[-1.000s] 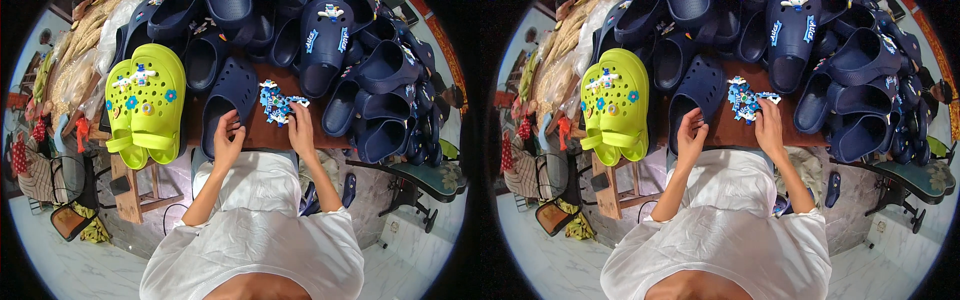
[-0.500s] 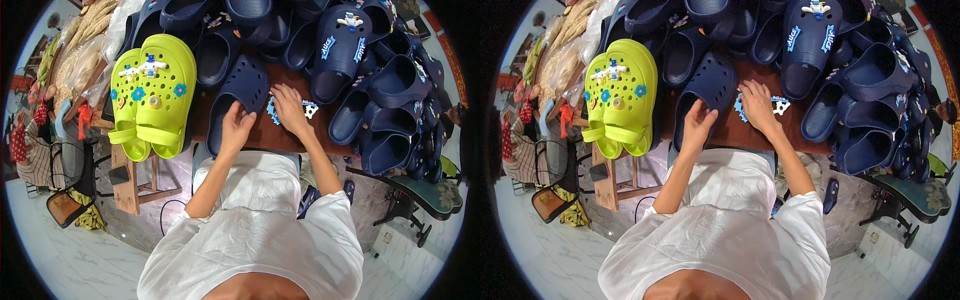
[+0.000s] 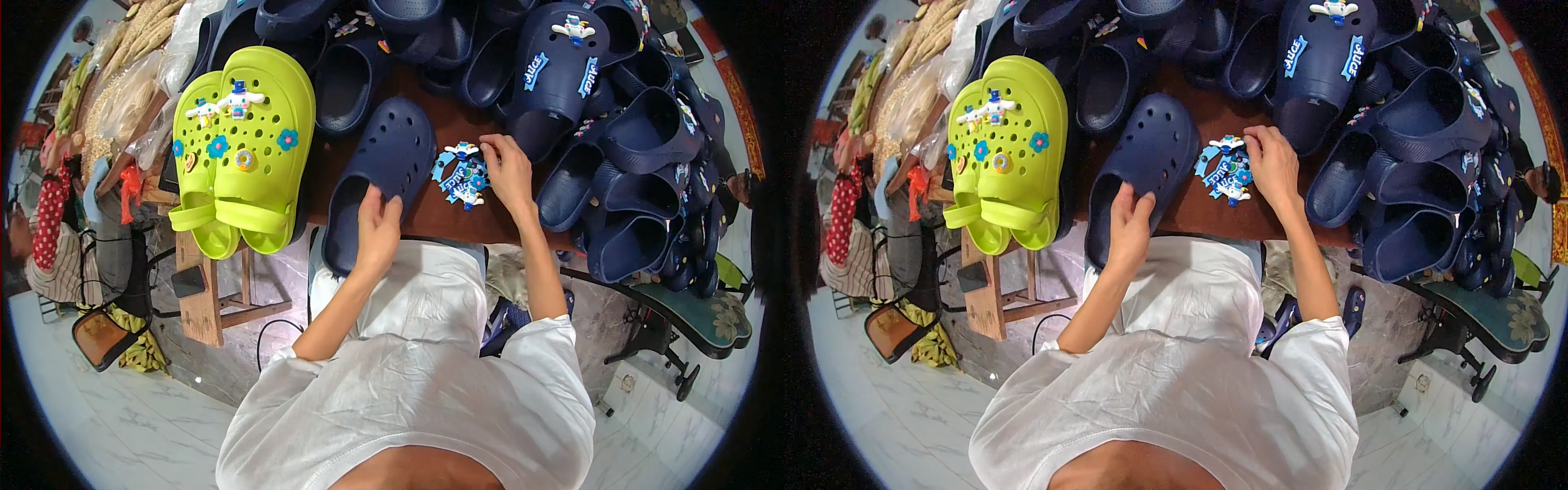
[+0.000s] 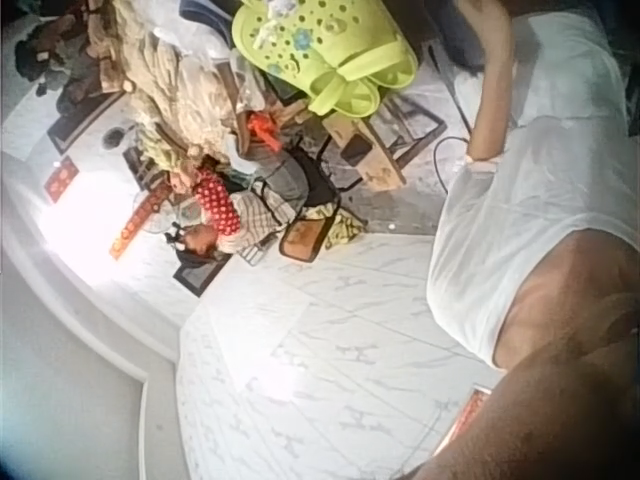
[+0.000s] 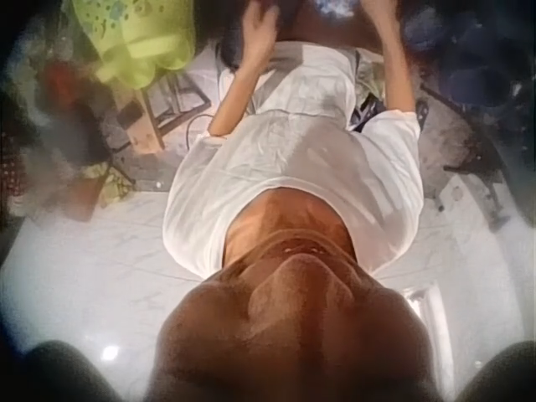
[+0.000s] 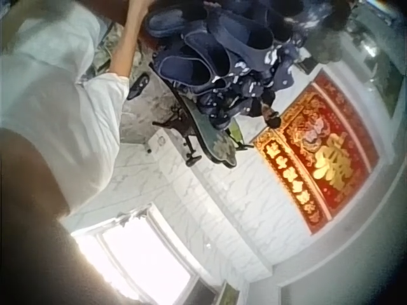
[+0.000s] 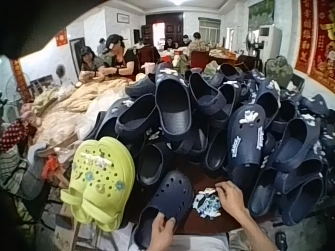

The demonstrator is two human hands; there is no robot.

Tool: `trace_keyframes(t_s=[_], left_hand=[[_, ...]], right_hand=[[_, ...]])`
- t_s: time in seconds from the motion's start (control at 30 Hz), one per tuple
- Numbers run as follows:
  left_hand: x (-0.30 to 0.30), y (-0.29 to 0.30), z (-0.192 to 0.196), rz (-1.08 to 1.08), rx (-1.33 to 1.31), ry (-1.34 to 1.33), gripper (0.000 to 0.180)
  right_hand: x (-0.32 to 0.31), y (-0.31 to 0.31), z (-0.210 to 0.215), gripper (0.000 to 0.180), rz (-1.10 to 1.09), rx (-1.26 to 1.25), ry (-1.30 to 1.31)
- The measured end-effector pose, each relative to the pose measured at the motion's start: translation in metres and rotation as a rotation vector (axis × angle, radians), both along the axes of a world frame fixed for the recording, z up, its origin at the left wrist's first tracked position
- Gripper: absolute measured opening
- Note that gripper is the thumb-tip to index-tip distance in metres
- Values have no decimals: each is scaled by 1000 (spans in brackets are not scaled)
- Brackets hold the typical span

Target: Attaching decorative charms into the holes of foam clogs.

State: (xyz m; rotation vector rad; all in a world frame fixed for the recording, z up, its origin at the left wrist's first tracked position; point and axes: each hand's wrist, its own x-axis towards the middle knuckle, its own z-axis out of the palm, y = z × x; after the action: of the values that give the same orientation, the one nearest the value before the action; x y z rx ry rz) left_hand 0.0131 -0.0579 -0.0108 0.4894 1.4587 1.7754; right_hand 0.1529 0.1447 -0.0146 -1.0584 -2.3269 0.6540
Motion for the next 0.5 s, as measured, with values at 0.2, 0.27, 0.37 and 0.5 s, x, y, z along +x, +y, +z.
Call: trace_keyframes(t_s=[0.2,0.27,0.37,0.5], left_hand=[[20,-34,0,50,-16,-8,43],[16,-33,2,50,40,-262,45],[-7,-39,-25,-10,358,-768,49],[-25,-15,-29,112,297,-1011,43]], right_hand=[[-15,-4,-10,33,-71,114,-230],[-20,-4,-12,31,-26,71,-127],[-20,-1,-22,25,-16,74,-69],[-9,15,-39,16,21,-314,264]])
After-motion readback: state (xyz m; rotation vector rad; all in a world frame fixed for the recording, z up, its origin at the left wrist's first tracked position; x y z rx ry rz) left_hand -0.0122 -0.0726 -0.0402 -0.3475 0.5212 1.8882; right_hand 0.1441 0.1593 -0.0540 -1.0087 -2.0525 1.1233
